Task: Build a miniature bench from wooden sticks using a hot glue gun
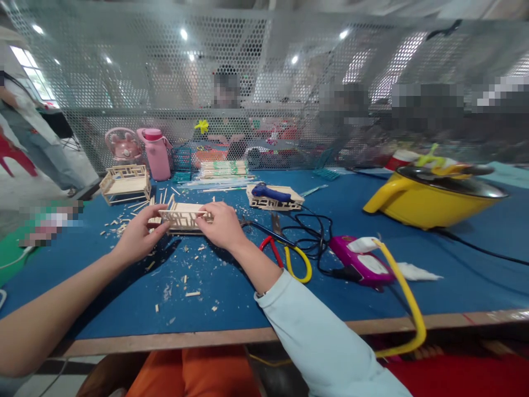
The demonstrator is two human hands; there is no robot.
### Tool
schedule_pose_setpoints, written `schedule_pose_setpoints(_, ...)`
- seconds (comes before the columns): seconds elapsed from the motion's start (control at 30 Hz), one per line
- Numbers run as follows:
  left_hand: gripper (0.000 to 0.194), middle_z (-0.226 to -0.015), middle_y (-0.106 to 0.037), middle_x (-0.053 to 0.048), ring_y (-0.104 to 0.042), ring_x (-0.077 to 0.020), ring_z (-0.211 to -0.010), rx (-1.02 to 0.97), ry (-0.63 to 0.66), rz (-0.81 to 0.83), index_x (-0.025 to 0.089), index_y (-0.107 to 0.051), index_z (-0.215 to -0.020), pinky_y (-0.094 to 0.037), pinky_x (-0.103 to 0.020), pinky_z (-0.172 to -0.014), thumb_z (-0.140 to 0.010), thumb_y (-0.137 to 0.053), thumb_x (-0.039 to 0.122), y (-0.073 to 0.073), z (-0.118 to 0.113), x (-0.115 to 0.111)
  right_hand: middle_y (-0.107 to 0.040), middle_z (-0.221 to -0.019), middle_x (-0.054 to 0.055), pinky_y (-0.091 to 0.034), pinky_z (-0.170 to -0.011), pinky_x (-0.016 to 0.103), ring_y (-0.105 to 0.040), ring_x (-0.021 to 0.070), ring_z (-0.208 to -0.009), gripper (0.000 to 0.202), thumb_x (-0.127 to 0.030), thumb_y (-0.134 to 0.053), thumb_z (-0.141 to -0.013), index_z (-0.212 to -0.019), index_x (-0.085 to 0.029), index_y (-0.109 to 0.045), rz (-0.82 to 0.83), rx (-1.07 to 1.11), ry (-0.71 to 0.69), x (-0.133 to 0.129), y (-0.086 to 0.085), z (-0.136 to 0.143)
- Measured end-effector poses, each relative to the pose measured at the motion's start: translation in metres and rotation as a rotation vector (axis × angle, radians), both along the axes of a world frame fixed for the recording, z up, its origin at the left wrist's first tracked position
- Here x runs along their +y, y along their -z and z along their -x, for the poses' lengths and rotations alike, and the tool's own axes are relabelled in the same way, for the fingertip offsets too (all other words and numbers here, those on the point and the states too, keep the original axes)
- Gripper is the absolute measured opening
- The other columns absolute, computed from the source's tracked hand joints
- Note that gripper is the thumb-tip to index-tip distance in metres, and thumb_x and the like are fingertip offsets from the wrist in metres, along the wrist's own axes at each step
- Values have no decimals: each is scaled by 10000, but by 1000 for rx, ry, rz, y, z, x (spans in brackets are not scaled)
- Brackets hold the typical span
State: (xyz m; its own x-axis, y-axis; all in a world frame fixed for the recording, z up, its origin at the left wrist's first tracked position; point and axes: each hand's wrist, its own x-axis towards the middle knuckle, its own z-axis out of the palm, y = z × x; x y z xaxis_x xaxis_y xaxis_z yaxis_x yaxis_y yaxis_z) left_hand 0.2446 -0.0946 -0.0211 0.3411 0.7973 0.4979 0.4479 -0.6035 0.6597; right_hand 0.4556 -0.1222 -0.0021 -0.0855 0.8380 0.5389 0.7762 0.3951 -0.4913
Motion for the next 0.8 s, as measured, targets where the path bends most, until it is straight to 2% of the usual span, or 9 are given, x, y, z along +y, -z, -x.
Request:
schedule_pose_setpoints(0.23, 364, -1143, -572, -108, -580, -201, -965, 9, 3, -14, 172, -500, -1165, -528, -345, -763, -819, -518, 286, 5, 1, 3, -682, -883, 59, -439, -773, 356, -586, 227, -856, 122, -201, -587, -704, -817, -211, -632, 10, -28, 10, -1, -2, 1)
schedule_pose_setpoints(0.37, 392, -1222, -552, -133, -497, -249, -1153, 101, -81, -259, 161, -489, -1191, -413, -446, -982, -818, -527, 275, -1, -1, -1, -671, -930, 64, -427, -794, 366, -581, 232, -884, 189, -213, -577, -726, -914, -203, -599, 29, -42, -4, -2, -2, 1)
schedule_pose_setpoints(0.43, 387, -1238, -553, -131, -471, -253, -1192, 127, -82, -372, 163, -496, -1192, -367, -452, -1025, -822, -525, 272, -9, -5, -5, -662, -957, 72, -423, -806, 373, -578, 236, -898, 256, -221, -581, -731, -985, -194, -568, 39, -43, -17, -3, -2, 0)
schedule_pose_setpoints(0.57, 313, -1118, -640, -99, -577, -229, -1046, 183, 1, -360, 177, -543, -1138, -455, -400, -914, -845, -489, 273, -23, -19, -9, -643, -981, 78, -419, -824, 381, -573, 238, -904, 384, -230, -572, -743, -1114, -182, -490, 48, -31, -40, -2, -1, -2)
schedule_pose_setpoints(0.67, 253, -1018, -679, -93, -611, -222, -944, 260, 39, -368, 169, -597, -1059, -476, -378, -840, -854, -471, 248, -27, -31, -7, -631, -992, 89, -422, -827, 379, -572, 235, -901, 434, -237, -560, -757, -1171, -165, -449, 50, -18, -52, -3, -1, -2)
schedule_pose_setpoints(0.73, 239, -985, -693, -91, -614, -232, -930, 321, 13, -385, 171, -622, -1029, -447, -422, -873, -863, -471, 253, -28, -38, -5, -626, -997, 99, -424, -826, 381, -571, 237, -906, 448, -242, -552, -767, -1189, -149, -437, 52, -13, -59, -3, 0, -2)
schedule_pose_setpoints(0.8, 232, -969, -706, -80, -613, -253, -948, 391, -42, -396, 193, -640, -1015, -366, -514, -950, -868, -483, 280, -29, -43, -5, -622, -997, 104, -424, -831, 384, -570, 239, -918, 453, -249, -544, -777, -1201, -139, -430, 51, -6, -66, -3, 1, -2)
